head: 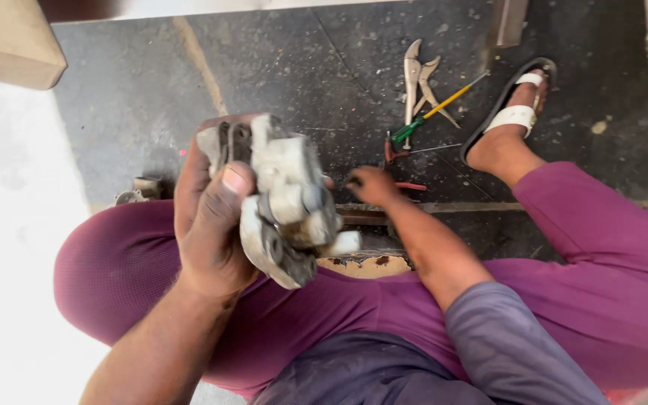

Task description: Disassembling, cleaning, and inspecting motorcycle mechanical components including a brake caliper.

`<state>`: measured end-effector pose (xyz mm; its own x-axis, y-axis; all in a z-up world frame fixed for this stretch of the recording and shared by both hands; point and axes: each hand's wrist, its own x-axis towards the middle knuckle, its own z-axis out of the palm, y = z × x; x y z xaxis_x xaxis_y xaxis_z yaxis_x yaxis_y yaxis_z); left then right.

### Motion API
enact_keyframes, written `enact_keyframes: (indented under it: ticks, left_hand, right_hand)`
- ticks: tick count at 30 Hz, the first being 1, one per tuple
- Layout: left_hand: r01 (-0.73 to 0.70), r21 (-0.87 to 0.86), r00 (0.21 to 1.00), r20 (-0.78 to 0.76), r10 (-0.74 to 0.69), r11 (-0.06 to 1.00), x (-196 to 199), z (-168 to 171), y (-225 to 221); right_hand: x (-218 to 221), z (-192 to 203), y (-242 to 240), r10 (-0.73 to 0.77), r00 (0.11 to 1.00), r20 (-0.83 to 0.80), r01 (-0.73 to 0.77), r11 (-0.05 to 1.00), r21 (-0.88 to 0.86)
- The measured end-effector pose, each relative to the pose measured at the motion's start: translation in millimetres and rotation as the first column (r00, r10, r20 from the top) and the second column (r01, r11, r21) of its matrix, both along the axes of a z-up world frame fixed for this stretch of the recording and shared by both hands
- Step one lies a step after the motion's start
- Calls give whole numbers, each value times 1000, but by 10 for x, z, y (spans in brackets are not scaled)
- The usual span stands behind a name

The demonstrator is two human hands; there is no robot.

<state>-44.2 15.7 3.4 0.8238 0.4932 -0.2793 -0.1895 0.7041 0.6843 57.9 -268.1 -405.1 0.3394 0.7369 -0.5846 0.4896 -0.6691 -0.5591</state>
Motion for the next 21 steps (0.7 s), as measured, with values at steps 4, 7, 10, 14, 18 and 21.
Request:
enact_keyframes:
  ticks: [4, 7, 10, 14, 18, 21]
  left_hand:
    - [48, -10, 999, -24, -49, 999, 22, 29, 7]
    - [57, -8, 997, -49, -58, 998, -41, -7, -12]
    - [99, -102, 994, -43, -103, 990, 17, 16, 14]
    - [213, -75, 977, 8, -213, 974, -8, -20, 31]
    - [290, -149, 951, 153, -267, 946, -29, -73, -40]
    - [351, -148, 927, 195, -320, 925, 21, 25, -12]
  right_hand:
    - [-372, -80, 272, 124, 980, -156, -121, 992, 29]
    - [-512, -77, 201, -53, 931, -361, 56, 998, -4]
    - [-447, -31, 259, -227, 822, -522, 231, 971, -60]
    - [-256, -3, 535, -406, 582, -705, 426, 890, -162]
    - [-88, 180, 627, -427, 896, -123, 443, 884, 152]
    - [415, 1253, 1057, -507, 773, -382, 634, 592, 498]
